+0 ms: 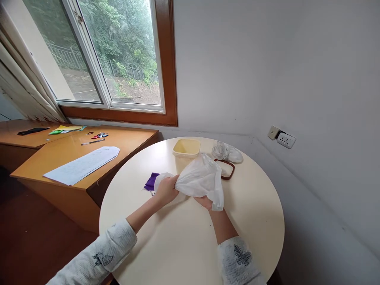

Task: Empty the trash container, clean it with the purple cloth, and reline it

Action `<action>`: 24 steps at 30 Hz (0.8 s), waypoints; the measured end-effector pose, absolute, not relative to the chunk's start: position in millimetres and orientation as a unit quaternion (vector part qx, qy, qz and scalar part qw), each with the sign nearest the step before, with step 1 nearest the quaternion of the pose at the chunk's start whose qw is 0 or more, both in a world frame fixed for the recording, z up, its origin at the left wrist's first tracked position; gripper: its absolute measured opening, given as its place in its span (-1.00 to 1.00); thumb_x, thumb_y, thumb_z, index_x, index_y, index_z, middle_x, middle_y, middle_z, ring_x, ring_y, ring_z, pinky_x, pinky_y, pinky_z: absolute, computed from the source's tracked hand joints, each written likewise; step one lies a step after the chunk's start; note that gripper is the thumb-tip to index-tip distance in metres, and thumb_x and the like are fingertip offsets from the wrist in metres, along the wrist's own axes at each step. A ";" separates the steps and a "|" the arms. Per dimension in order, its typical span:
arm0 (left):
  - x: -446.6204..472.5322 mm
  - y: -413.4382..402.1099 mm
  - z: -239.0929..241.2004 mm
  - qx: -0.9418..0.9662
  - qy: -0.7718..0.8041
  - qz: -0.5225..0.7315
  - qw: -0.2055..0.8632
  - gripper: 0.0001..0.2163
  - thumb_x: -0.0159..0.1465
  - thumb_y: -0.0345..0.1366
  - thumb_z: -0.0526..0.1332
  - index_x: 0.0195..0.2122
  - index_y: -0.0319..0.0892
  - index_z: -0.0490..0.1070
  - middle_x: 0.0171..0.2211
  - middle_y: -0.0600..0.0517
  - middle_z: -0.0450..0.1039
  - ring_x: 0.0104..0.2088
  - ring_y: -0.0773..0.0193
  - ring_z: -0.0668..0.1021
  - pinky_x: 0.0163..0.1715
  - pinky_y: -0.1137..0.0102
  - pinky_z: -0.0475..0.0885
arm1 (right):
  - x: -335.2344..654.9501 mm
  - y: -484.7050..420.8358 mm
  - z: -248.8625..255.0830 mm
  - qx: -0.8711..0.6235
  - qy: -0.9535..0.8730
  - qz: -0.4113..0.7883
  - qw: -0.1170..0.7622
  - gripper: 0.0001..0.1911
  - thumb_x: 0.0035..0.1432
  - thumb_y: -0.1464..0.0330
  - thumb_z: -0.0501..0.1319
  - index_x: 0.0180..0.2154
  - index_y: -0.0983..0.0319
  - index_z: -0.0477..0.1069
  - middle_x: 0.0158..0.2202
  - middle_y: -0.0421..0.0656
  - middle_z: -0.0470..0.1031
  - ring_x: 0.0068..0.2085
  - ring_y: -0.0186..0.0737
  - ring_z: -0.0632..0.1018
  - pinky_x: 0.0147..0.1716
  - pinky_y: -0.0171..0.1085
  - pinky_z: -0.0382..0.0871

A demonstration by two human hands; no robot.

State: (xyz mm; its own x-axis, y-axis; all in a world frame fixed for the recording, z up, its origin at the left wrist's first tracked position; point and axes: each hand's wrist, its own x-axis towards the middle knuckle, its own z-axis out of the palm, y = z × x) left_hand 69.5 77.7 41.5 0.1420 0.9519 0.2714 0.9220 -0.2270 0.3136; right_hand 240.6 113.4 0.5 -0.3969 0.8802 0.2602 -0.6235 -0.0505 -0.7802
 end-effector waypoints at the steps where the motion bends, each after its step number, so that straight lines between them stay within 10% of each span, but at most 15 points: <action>1: 72.5 80.9 37.4 0.755 0.622 0.204 0.037 -0.84 0.04 -0.45 0.04 -0.38 -0.15 0.35 -0.49 -0.01 0.49 -0.46 0.17 0.49 -0.51 0.40 0.15 | 239.4 114.3 2.6 -0.127 -0.443 0.721 0.518 -0.53 -0.13 0.06 0.29 -0.11 -0.06 0.37 -0.01 -0.28 0.43 0.02 -0.10 0.40 -0.01 -0.04 0.30; 5: 80.0 90.5 21.0 0.762 0.618 0.191 0.046 -0.87 0.12 -0.31 0.08 -0.36 -0.18 0.38 -0.42 -0.09 0.53 -0.41 0.10 0.54 -0.45 0.37 0.19 | 241.7 119.9 10.4 -0.087 -0.407 0.745 0.522 -0.27 -0.28 0.25 0.40 0.02 0.00 0.28 0.05 -0.20 0.38 0.05 -0.07 0.37 0.01 -0.02 0.28; 16: 60.0 98.3 8.2 0.762 0.606 0.218 0.065 -0.88 0.07 -0.42 0.11 -0.39 -0.15 0.41 -0.38 -0.05 0.53 -0.34 0.12 0.53 -0.25 0.31 0.26 | 268.7 147.8 -12.6 -0.156 -0.239 0.729 0.622 -0.86 -0.01 0.18 0.17 -0.38 0.04 0.42 -0.28 -0.29 0.54 -0.25 -0.18 0.52 -0.26 -0.10 0.43; 24: 52.9 102.1 9.2 0.756 0.606 0.248 0.021 -0.86 0.03 -0.47 0.13 -0.42 -0.14 0.41 -0.37 -0.04 0.45 -0.20 0.06 0.44 -0.03 0.08 0.09 | 286.1 150.1 -4.4 -0.190 -0.192 0.680 0.682 -0.87 -0.02 0.25 0.15 -0.36 0.08 0.38 -0.35 -0.27 0.53 -0.34 -0.18 0.52 -0.38 -0.14 0.40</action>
